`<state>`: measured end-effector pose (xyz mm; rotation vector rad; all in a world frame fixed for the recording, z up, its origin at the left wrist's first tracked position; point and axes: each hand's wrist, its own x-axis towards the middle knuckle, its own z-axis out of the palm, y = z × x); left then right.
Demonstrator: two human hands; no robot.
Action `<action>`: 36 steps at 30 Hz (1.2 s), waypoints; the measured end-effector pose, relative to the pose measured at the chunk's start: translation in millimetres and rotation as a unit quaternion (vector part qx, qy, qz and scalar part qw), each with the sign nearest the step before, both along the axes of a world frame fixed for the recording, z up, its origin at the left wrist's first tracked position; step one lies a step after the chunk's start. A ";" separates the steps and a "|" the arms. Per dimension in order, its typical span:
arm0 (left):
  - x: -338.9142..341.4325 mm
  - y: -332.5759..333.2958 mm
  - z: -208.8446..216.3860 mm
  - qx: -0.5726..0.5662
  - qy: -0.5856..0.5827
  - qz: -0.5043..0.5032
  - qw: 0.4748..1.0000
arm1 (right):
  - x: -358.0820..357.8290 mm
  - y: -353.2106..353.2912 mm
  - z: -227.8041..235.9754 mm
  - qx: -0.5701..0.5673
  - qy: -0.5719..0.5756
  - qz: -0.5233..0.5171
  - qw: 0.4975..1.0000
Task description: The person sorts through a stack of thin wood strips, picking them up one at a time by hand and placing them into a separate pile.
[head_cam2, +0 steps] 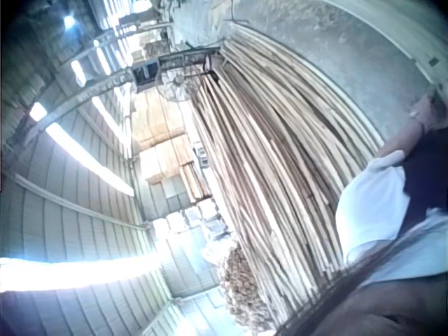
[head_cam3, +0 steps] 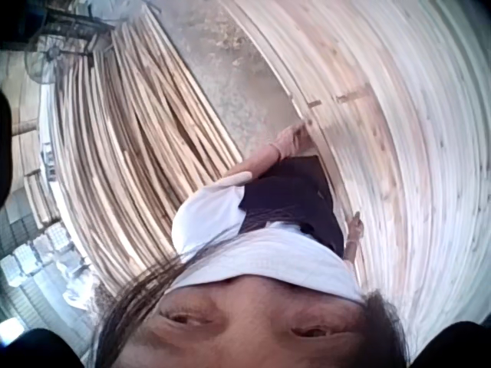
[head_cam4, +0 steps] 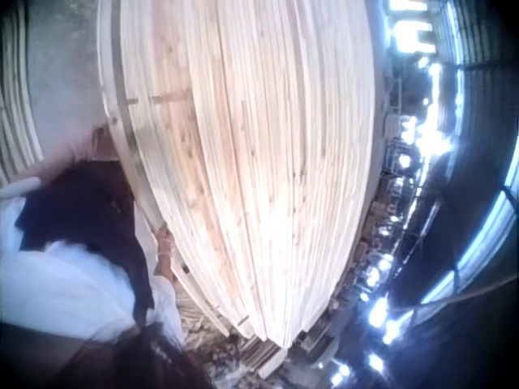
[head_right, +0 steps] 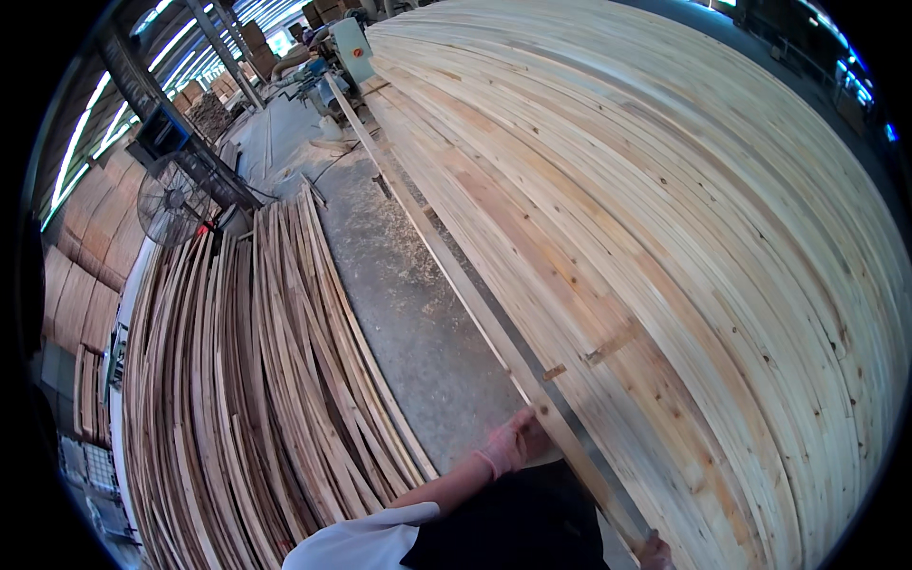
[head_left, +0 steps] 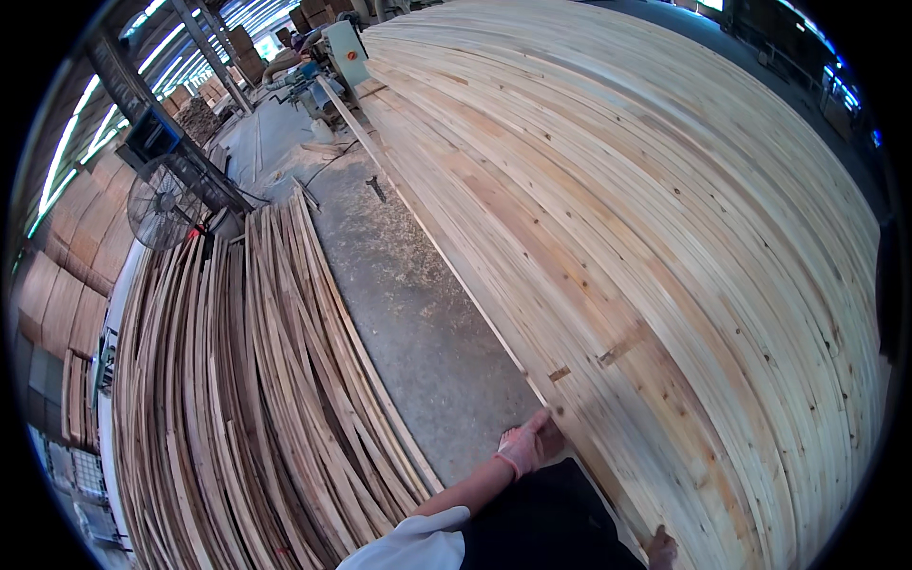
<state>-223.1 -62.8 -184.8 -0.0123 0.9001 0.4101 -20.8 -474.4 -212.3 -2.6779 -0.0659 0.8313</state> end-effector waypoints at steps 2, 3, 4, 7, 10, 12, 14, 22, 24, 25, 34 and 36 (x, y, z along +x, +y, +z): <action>-5.6 -13.1 -10.2 -0.021 -0.063 -0.080 0.995 | -8.7 59.0 -12.5 0.015 0.014 0.034 0.999; -11.6 -20.2 -30.5 -0.048 -0.138 -0.109 0.983 | -9.6 86.0 -25.9 -0.016 0.024 0.121 0.992; -15.0 -26.3 -58.5 -0.086 -0.233 -0.134 0.959 | -15.0 115.1 -32.5 0.029 0.035 0.203 0.978; -16.4 -39.5 -87.0 -0.065 -0.206 -0.223 0.951 | -39.1 212.8 -6.2 0.061 0.042 0.317 0.946; -15.9 -48.9 -105.8 0.116 -0.145 -0.298 0.936 | -57.1 276.5 35.0 0.135 -0.036 0.462 0.876; -20.1 -47.0 -107.9 0.185 -0.106 -0.297 0.931 | -56.7 307.4 77.0 0.090 0.049 0.412 0.906; -5.4 -21.5 -54.5 0.024 -0.123 -0.223 0.967 | -43.1 289.9 74.0 0.109 0.026 0.379 0.919; 8.0 33.7 -25.6 0.120 -0.011 -0.064 0.991 | 42.3 19.0 50.5 -0.224 0.017 0.266 0.937; 2.0 46.3 8.4 0.115 -0.051 -0.095 0.987 | 40.5 -41.8 91.8 -0.215 0.042 0.162 0.962; 0.3 52.8 15.3 0.144 -0.042 -0.096 0.984 | 33.8 -63.6 116.7 -0.230 0.028 0.122 0.965; 0.9 201.5 72.4 0.308 0.144 0.074 0.938 | 1.4 -109.9 186.6 -0.065 -0.157 0.096 0.981; 4.0 246.7 86.9 0.328 0.164 0.084 0.927 | -5.3 -75.4 189.8 -0.009 -0.199 0.082 0.976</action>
